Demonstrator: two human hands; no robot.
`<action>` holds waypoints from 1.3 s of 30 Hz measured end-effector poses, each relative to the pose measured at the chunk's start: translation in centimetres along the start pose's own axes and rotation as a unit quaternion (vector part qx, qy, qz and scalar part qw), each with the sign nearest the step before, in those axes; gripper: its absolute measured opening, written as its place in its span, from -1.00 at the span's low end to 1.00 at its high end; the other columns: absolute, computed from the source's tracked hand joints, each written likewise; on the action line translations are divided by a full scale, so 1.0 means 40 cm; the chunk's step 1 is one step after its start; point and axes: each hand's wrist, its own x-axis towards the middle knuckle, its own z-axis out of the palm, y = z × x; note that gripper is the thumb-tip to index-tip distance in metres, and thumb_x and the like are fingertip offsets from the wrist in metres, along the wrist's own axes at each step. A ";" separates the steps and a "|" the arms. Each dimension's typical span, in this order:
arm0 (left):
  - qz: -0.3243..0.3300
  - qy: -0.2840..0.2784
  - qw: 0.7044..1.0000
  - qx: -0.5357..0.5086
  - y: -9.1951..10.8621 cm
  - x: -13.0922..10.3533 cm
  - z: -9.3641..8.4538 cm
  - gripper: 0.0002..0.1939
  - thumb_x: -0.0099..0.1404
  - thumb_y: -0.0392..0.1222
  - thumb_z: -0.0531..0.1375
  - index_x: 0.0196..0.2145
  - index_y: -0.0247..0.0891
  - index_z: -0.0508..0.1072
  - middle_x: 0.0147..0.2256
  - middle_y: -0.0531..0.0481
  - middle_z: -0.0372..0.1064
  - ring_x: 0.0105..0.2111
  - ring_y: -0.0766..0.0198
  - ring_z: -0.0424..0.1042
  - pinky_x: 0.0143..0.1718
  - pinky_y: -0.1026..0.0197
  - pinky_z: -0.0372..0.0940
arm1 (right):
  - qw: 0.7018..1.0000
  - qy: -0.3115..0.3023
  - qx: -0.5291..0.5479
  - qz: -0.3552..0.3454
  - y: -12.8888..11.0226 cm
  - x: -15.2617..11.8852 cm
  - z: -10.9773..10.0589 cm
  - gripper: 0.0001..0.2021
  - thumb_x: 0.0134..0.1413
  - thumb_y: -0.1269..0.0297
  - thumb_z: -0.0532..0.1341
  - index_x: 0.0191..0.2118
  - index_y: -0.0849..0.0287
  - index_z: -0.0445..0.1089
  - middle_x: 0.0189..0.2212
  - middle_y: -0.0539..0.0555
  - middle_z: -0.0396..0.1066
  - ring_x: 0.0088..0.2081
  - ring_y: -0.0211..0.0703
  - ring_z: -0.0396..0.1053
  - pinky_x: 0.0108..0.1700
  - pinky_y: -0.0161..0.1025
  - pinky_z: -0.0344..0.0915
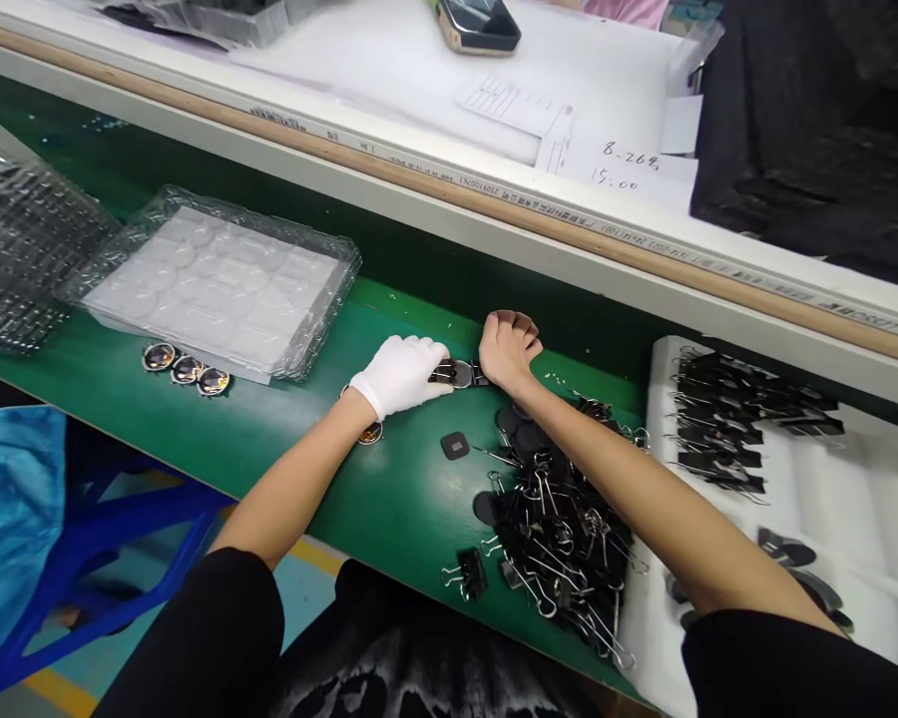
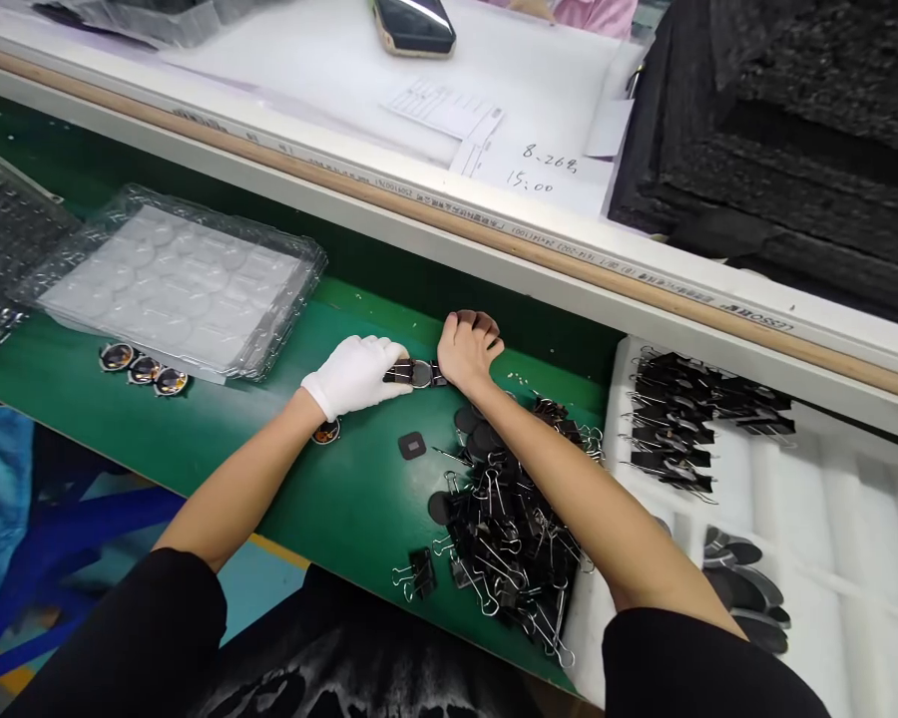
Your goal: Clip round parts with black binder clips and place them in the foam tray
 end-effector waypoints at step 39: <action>0.026 0.203 0.913 -0.353 0.321 -0.327 0.114 -0.58 0.53 -0.15 -0.06 -0.23 -0.21 0.59 -0.64 0.14 0.31 -0.62 0.30 0.39 -0.47 0.23 0.34 | 0.982 0.186 0.003 -0.004 0.929 -0.158 -0.712 -0.42 0.11 -0.23 0.28 -0.01 0.20 0.59 -0.14 0.30 0.51 0.04 0.27 0.35 0.13 0.23 0.29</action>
